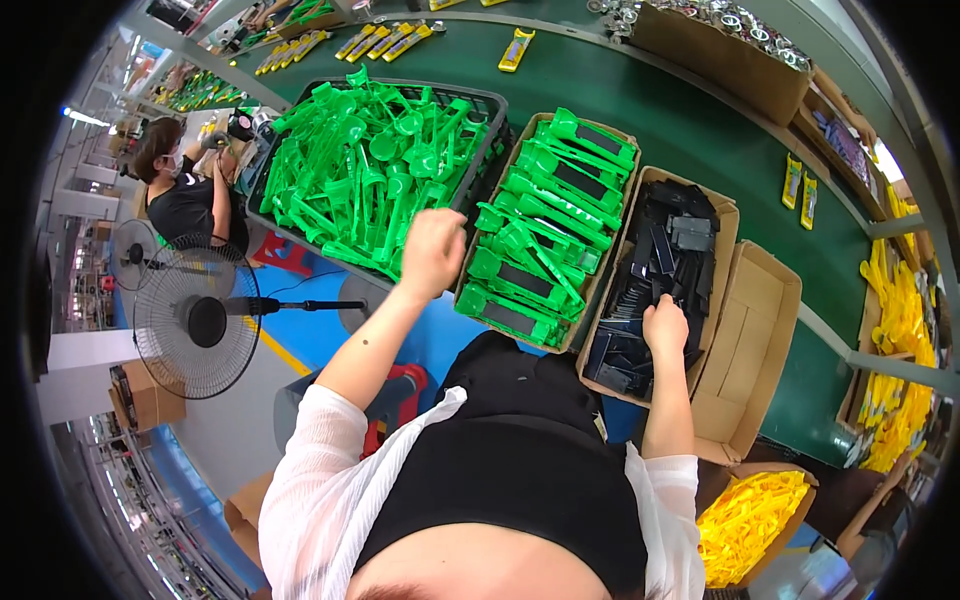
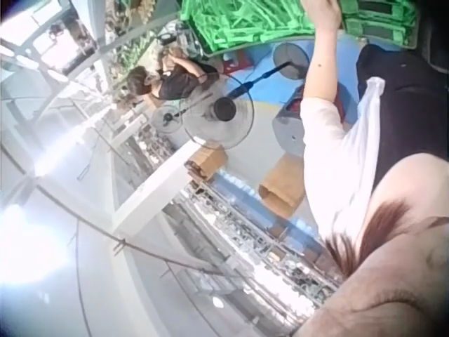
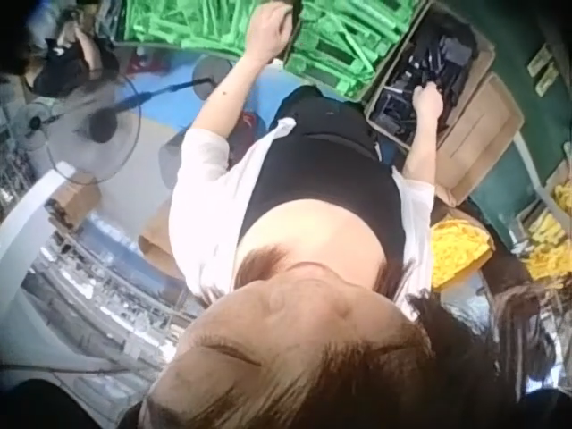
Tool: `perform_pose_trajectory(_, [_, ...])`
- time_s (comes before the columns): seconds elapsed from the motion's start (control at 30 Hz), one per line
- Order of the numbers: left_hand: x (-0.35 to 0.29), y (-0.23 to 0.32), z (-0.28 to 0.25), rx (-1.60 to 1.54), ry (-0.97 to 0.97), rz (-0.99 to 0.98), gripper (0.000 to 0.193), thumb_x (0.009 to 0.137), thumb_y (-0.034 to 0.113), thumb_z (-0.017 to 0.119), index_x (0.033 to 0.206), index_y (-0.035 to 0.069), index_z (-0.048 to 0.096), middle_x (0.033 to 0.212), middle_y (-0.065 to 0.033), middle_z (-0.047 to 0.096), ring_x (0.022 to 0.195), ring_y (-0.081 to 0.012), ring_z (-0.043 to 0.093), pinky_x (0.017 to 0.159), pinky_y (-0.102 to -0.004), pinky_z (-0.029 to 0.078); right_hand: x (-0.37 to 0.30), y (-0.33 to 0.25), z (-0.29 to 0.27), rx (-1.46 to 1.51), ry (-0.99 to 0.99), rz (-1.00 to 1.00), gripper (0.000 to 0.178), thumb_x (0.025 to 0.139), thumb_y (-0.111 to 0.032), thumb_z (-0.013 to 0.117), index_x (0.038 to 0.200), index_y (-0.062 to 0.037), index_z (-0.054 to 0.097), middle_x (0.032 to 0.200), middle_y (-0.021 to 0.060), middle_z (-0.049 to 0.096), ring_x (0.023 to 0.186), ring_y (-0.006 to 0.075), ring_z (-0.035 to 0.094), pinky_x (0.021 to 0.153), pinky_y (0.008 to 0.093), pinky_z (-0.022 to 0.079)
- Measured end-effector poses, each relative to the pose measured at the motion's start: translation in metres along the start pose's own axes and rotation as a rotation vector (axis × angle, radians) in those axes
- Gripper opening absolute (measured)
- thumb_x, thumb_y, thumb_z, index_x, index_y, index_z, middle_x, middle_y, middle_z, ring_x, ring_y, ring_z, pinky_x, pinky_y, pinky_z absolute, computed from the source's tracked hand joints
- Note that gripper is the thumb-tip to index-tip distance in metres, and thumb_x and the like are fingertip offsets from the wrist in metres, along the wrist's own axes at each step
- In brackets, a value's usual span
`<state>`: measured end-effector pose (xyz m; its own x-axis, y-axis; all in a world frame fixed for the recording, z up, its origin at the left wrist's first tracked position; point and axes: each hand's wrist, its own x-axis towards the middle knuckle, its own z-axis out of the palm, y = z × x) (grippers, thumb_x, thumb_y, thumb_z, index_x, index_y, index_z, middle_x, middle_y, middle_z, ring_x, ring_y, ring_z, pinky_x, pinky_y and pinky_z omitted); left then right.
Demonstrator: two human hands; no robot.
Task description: Assembling plastic green components with black solar panels at a factory assembly line.
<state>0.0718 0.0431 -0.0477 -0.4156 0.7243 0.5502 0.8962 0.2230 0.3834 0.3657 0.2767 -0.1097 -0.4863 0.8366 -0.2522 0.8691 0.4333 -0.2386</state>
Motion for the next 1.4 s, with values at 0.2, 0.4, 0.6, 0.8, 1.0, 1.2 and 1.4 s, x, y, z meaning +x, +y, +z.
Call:
perform_pose_trajectory(0.2, [0.005, -0.073, -0.036, 0.596, -0.729, -0.584, 0.039, 0.069, 0.038, 0.068, 0.084, 0.002, 0.064, 0.101, -0.0186, 0.058, 0.097, -0.0324, 0.055, 0.078, -0.0426, 0.049, -0.007, 0.009, 0.011, 0.189, 0.41, -0.166, 0.019, 0.085, -0.016, 0.05, 0.094, 0.0001, 0.055, 0.08, 0.0192, 0.058, 0.072, 0.0337, 0.059, 0.066, 0.0425, 0.047])
perform_pose_trajectory(0.4, [-0.043, -0.094, -0.053, 0.117, -0.306, -0.479, 0.013, 0.083, 0.012, 0.054, 0.081, -0.001, 0.053, 0.078, -0.0194, 0.057, 0.076, -0.037, 0.056, 0.065, -0.044, 0.044, -0.043, -0.043, -0.036, 1.841, -0.447, 0.209, 0.018, 0.088, -0.024, 0.054, 0.091, -0.0074, 0.047, 0.061, 0.0017, 0.048, 0.043, 0.0078, 0.039, 0.037, 0.0203, 0.027])
perform_pose_trajectory(0.6, [-0.012, -0.086, -0.045, 0.138, -0.248, -0.508, 0.022, 0.091, 0.027, 0.049, 0.087, 0.005, 0.05, 0.063, -0.0188, 0.057, 0.058, -0.0382, 0.056, 0.049, -0.0447, 0.04, -0.056, -0.072, -0.057, 2.077, -0.492, -0.016, 0.031, 0.094, -0.03, 0.036, 0.096, -0.0036, 0.052, 0.059, 0.0005, 0.043, 0.05, 0.0094, 0.04, 0.044, 0.0208, 0.029])
perform_pose_trajectory(0.8, [-0.037, -0.063, -0.033, 0.163, -0.45, -0.48, 0.034, 0.092, 0.034, 0.045, 0.08, 0.004, 0.053, 0.068, -0.0191, 0.057, 0.067, -0.0387, 0.056, 0.058, -0.0449, 0.042, -0.059, -0.085, -0.056, 1.876, -0.47, -0.076, 0.045, 0.096, -0.04, 0.031, 0.108, -0.0019, 0.051, 0.078, 0.0038, 0.053, 0.06, 0.0106, 0.052, 0.044, 0.0212, 0.039])
perform_pose_trajectory(1.0, [-0.058, -0.049, -0.06, 0.027, -0.376, -0.143, 0.02, 0.078, 0.017, 0.065, 0.087, 0.001, 0.058, 0.089, -0.0123, 0.059, 0.087, -0.0297, 0.055, 0.074, -0.0367, 0.045, -0.064, -0.092, -0.062, 1.695, -0.479, -0.032, 0.027, 0.092, -0.024, 0.049, 0.106, -0.0015, 0.049, 0.077, 0.0022, 0.051, 0.053, 0.0063, 0.045, 0.041, 0.0188, 0.034])
perform_pose_trajectory(1.2, [-0.055, -0.052, -0.078, -0.267, -0.324, -0.602, 0.021, 0.09, 0.018, 0.052, 0.077, 0.001, 0.055, 0.063, -0.0061, 0.056, 0.056, -0.0147, 0.055, 0.053, -0.0278, 0.044, -0.063, -0.09, -0.058, 1.367, -0.436, -0.119, 0.015, 0.09, -0.015, 0.052, 0.099, -0.0025, 0.054, 0.083, 0.0036, 0.059, 0.058, 0.0061, 0.052, 0.048, 0.0188, 0.042])
perform_pose_trajectory(1.4, [-0.002, -0.008, -0.042, -2.118, -0.668, -1.266, 0.037, 0.094, 0.041, 0.038, 0.099, 0.006, 0.049, 0.073, -0.003, 0.046, 0.052, -0.0126, 0.041, 0.041, -0.0248, 0.033, -0.071, -0.1, -0.07, 1.129, -0.3, -0.078, 0.017, 0.09, -0.015, 0.051, 0.099, -0.0016, 0.047, 0.071, 0.0028, 0.057, 0.051, 0.0047, 0.049, 0.043, 0.0181, 0.039])
